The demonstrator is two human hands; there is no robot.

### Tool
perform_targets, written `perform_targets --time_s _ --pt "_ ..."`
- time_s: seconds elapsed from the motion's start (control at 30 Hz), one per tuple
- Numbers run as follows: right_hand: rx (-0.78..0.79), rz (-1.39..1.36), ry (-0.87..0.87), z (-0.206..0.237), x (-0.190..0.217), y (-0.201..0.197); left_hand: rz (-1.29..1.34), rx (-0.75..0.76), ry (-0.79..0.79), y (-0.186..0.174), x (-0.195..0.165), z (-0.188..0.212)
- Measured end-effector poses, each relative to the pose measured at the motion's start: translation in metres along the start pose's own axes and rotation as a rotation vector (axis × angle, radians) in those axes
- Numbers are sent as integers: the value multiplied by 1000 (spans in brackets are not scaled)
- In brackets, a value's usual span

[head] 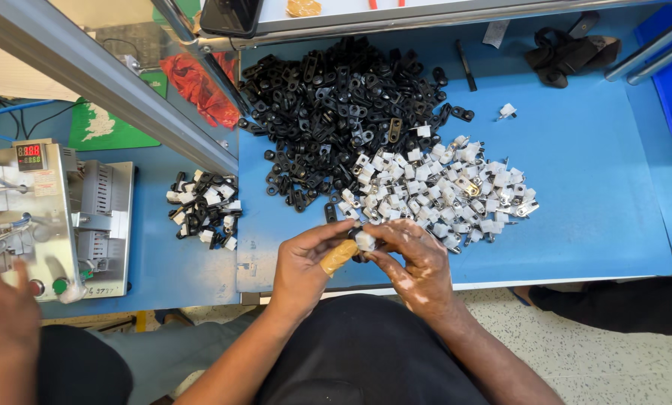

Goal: The person repeatedly picks a white plastic component and a black plastic component from piles on a blue workbench, presses them together by hand, and places the assembled pair into a growing pile on the left. The process is continuous and repetitive throughout the clip.

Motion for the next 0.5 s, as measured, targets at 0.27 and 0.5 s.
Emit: perform_targets --time_s 0.27,0.5 --pt "59 -71 -237 4 -10 -7 213 -29 -194 12 11 3" --pt "70 -224 -173 15 -13 -15 195 51 -102 25 -3 0"
Point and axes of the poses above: each hand's wrist, its own z-axis away from the middle knuckle, its own y-axis out of the palm, x = y × z, the point moved 3 cm from there along -z, towards the middle knuckle, and after that the axes turned 7 degrees about -z, right-handed, at the moved point
